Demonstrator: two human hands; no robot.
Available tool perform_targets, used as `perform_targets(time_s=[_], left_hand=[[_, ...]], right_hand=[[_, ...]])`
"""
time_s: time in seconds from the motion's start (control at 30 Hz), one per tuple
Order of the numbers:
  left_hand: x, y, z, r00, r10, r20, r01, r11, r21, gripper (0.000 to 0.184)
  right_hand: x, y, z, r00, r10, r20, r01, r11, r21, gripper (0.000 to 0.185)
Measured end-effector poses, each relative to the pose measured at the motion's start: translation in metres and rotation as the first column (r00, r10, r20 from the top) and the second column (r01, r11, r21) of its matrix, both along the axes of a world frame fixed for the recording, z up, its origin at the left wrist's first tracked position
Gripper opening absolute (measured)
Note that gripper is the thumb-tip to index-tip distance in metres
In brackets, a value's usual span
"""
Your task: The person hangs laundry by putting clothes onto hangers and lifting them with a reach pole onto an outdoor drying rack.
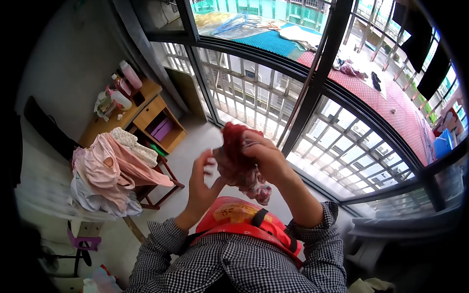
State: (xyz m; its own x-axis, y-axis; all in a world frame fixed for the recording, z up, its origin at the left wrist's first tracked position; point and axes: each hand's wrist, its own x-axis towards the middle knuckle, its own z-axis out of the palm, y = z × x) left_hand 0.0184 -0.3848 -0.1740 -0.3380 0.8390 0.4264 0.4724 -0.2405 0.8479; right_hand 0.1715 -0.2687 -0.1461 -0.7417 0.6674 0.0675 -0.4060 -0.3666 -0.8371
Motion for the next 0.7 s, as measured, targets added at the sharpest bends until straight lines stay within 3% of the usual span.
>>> perform_targets(time_s=[0.07,0.1,0.2,0.3,0.33,0.37,0.43,0.5,0.53,0.67,0.7], left_hand=[[0.003,0.024,0.019,0.996,-0.036,0.086,0.024,0.991,0.135,0.03],[0.001,0.032,0.016,0.98,-0.095,0.176,0.085,0.995,0.059,0.029],[-0.005,0.046,0.012,0.863,-0.207,0.46,0.279,0.956,-0.092,0.021],[-0.015,0.048,0.028,0.759,-0.145,0.635,0.228,0.972,-0.05,0.016],[-0.015,0.05,0.033,0.649,-0.16,0.744,0.205,0.978,0.032,0.014],[-0.019,0.051,0.034,0.644,-0.173,0.745,0.2,0.978,0.054,0.013],[-0.037,0.048,0.036,0.635,-0.197,0.747,0.187,0.977,0.099,0.011],[-0.056,0.043,0.035,0.701,-0.189,0.688,0.109,0.981,0.159,0.007],[-0.069,0.04,0.03,0.699,-0.156,0.698,0.06,0.985,0.16,0.007],[-0.109,0.033,0.01,0.677,0.019,0.736,-0.077,0.996,0.044,0.009],[-0.114,0.032,0.002,0.729,0.055,0.683,-0.093,0.995,0.02,0.01]], right_hand=[[-0.012,-0.005,0.006,0.996,-0.022,0.085,0.015,0.997,0.079,0.035],[-0.017,-0.006,0.011,0.991,-0.067,0.117,0.056,0.993,0.1,0.033],[-0.02,0.001,0.014,0.963,-0.218,0.156,0.202,0.973,0.113,0.047],[-0.017,-0.004,-0.013,0.93,-0.212,0.3,0.109,0.939,0.325,0.065],[-0.024,-0.009,-0.029,0.952,-0.212,0.22,0.109,0.908,0.405,0.072],[-0.027,-0.015,-0.056,0.908,-0.307,0.286,0.122,0.845,0.521,0.053],[-0.023,-0.017,-0.092,0.749,-0.357,0.559,-0.009,0.838,0.546,0.034],[-0.019,-0.013,-0.109,0.76,-0.381,0.526,0.146,0.889,0.434,0.022],[-0.015,-0.011,-0.109,0.76,-0.449,0.47,0.179,0.839,0.513,0.019],[0.001,-0.002,-0.072,0.832,-0.364,0.419,0.147,0.872,0.467,0.015],[-0.001,0.003,-0.077,0.868,-0.353,0.348,0.157,0.861,0.484,0.017]])
